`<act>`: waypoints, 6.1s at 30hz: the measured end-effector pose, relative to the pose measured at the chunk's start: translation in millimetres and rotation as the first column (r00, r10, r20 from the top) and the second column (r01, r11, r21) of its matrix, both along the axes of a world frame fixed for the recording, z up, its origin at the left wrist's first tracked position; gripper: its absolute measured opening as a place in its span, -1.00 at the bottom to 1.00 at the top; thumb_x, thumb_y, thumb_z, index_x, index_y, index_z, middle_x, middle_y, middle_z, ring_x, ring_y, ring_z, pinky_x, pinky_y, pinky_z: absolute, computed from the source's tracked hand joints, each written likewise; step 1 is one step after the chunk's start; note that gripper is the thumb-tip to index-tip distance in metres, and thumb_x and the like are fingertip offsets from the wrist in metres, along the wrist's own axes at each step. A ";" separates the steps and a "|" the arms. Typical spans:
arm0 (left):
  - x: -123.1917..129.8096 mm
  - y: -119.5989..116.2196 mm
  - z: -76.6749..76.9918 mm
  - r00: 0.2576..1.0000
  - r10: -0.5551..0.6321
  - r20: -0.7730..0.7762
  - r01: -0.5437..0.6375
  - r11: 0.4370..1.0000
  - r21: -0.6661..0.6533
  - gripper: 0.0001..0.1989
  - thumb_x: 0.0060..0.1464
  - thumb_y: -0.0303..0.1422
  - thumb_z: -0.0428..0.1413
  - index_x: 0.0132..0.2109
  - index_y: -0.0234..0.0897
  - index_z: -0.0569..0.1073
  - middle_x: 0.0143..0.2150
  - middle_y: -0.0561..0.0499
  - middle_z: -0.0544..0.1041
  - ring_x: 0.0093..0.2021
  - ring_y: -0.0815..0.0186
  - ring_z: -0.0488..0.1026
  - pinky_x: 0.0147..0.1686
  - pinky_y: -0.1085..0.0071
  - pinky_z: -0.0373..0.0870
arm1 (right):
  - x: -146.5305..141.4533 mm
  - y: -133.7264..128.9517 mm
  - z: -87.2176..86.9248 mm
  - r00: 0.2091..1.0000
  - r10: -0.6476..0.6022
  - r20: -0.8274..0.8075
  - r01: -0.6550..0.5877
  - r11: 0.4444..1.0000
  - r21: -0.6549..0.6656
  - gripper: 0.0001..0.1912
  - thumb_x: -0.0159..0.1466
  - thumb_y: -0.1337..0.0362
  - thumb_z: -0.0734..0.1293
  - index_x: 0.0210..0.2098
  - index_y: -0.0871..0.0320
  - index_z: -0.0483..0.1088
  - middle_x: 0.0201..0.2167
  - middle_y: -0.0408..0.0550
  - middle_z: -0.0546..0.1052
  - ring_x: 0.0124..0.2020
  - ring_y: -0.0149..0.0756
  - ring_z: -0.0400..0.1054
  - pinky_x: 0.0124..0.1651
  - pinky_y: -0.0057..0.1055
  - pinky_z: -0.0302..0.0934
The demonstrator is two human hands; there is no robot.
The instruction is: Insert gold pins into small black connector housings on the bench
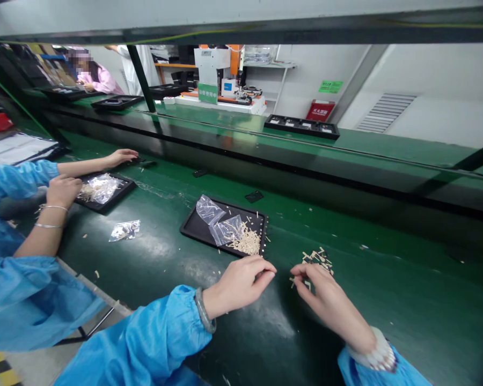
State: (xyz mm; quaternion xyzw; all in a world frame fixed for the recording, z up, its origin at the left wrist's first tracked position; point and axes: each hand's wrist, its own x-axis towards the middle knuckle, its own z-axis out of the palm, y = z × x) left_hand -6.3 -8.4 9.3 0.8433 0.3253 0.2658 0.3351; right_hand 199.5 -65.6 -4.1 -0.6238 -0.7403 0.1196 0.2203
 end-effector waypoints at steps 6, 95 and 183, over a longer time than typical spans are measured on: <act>-0.5 -3.1 2.3 0.999 -0.031 -0.018 0.030 0.999 -0.015 -0.83 0.12 -0.32 0.01 -0.19 -0.22 0.46 -0.32 0.04 0.47 -0.37 0.40 0.41 -0.37 0.51 0.32 | -24.8 -2.5 29.6 0.990 0.106 -0.095 -0.108 0.994 -0.013 -0.91 0.22 0.34 0.15 -0.31 0.08 0.26 -0.36 -0.08 0.42 -0.31 -0.28 0.34 -0.25 -0.32 0.26; -17.7 44.6 10.2 0.696 0.596 0.401 -0.222 0.710 -0.668 -0.82 -0.08 -0.30 0.14 -0.46 -0.36 0.41 -0.66 0.17 0.24 -0.63 0.53 0.10 -0.61 0.55 0.05 | -64.8 88.7 6.3 0.999 -0.040 -0.025 0.044 0.980 0.192 -0.79 0.24 0.32 0.15 -0.23 0.08 0.40 -0.23 -0.10 0.51 -0.13 -0.23 0.34 -0.10 -0.31 0.22; -9.0 123.4 72.4 0.818 0.173 -0.548 -0.097 0.981 0.166 -0.72 0.15 -0.26 -0.07 -0.22 -0.22 0.52 -0.20 -0.07 0.53 -0.15 0.18 0.45 -0.13 0.33 0.30 | -5.5 -0.4 21.3 0.814 -0.007 -0.581 -0.057 0.994 -0.092 -0.79 0.16 0.16 0.28 -0.55 0.09 0.35 -0.48 -0.12 0.45 -0.44 -0.33 0.37 -0.37 -0.55 0.26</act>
